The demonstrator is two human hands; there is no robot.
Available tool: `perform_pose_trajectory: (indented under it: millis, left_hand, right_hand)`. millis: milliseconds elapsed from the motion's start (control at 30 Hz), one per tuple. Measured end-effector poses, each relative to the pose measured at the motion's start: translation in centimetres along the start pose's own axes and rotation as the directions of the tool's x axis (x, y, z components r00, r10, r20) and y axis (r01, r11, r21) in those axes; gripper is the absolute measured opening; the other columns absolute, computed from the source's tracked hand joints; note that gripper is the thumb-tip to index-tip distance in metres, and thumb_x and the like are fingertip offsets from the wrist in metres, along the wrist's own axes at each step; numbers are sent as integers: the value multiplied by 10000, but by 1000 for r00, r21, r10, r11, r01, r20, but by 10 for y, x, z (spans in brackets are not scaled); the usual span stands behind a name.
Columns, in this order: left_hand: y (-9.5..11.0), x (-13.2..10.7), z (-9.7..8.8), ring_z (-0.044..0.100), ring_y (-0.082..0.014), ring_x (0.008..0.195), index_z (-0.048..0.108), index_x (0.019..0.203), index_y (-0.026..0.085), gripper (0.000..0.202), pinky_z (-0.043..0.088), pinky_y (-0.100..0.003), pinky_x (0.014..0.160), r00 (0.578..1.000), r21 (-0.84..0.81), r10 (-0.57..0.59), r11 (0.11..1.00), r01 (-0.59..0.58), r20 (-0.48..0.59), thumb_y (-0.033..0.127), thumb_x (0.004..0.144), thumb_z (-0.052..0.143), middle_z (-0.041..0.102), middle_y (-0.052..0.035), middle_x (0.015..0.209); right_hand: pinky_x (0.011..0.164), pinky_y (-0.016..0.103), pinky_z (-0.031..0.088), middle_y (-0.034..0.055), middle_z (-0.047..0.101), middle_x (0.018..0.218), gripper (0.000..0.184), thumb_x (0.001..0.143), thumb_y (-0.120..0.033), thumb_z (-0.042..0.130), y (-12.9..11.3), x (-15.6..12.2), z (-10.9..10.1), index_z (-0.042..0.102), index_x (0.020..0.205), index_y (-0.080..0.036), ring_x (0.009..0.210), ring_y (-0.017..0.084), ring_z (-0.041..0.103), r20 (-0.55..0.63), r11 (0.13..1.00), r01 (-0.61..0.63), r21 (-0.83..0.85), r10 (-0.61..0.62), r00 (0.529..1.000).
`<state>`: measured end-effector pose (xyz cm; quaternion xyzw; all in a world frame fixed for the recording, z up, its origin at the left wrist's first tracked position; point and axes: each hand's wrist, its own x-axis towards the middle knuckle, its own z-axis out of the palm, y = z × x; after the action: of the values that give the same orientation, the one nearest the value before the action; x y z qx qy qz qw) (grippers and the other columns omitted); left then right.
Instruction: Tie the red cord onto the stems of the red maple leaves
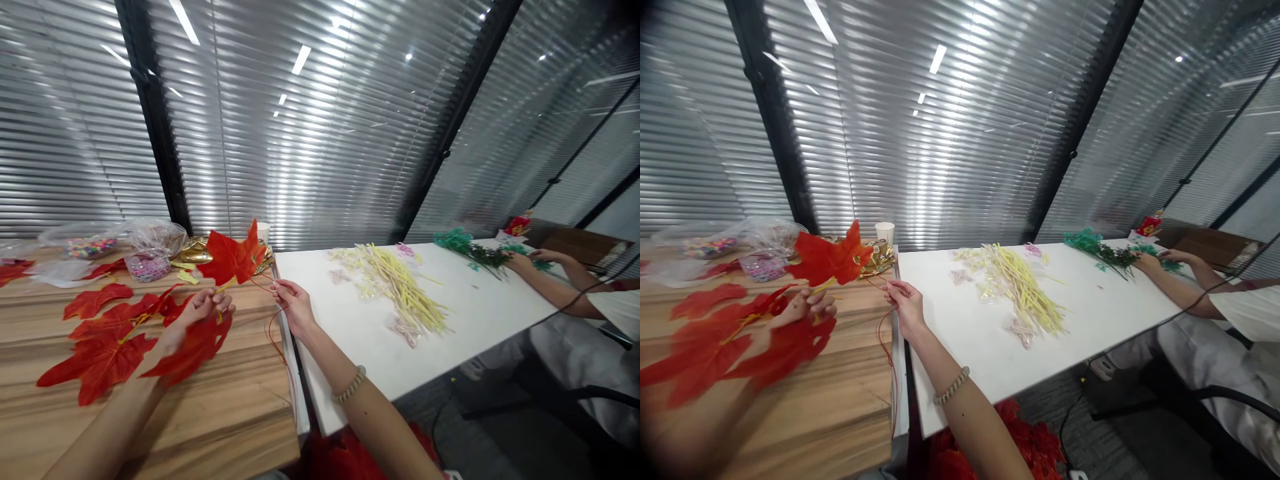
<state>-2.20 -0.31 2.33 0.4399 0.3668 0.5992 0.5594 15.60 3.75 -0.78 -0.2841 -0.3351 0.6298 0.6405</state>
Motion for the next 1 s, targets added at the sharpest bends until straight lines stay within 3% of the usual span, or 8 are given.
perform_pose_trajectory:
  millis: [133,200,300,433,633,833,1000]
  left_hand:
    - [-1,-4,18,599,-155,752,632,857,178,416,466,-289,753,998,86,-33,996,38,-62,278,482,781,639,-21,766]
    - [-7,-10,29,605,-181,809,581,1043,169,585,468,-315,786,997,162,23,987,-11,-72,285,502,770,643,-32,807]
    - [-18,-15,40,608,-194,855,517,1146,165,640,477,-324,799,998,236,53,971,-40,-47,316,562,730,651,-57,879]
    - [-24,-19,45,620,-163,749,523,1146,165,616,492,-307,755,999,293,42,956,-32,-27,319,580,713,652,-72,947]
    - [-16,-21,47,613,-175,746,609,1002,161,481,482,-295,752,997,325,36,946,-11,-73,333,567,721,667,-28,751]
    - [-10,-22,47,620,-173,727,606,966,153,477,487,-288,720,997,159,-41,986,51,-66,306,538,752,658,-24,710]
    - [-8,-22,44,616,-167,842,588,1015,178,502,481,-257,741,994,21,-98,995,99,-43,264,548,752,663,-55,941]
  right_hand:
    - [619,208,467,35,670,765,238,556,-220,734,-3,-6,4,646,767,-155,670,98,593,45,1000,1,5,-2,999]
    - [658,228,473,30,670,761,230,557,-221,733,-5,-8,6,650,763,-159,679,104,597,64,1000,22,13,-23,998]
    - [669,238,474,25,669,747,241,552,-224,736,-8,-13,10,654,768,-157,656,102,595,93,1000,18,-9,-17,996]
    - [622,250,482,23,665,733,265,539,-253,740,-8,-18,16,651,765,-149,651,125,599,105,995,1,-98,9,994]
    - [697,271,484,20,670,747,214,597,-244,709,-5,-18,15,662,790,-164,681,131,613,149,974,127,-186,-100,984]
    - [731,299,489,38,682,751,214,646,-252,684,-6,-22,17,656,838,-161,716,156,635,169,964,152,-219,-116,979]
    - [712,308,501,54,679,742,190,659,-262,676,-7,-24,19,654,812,-151,730,175,638,192,969,164,-183,-128,973]
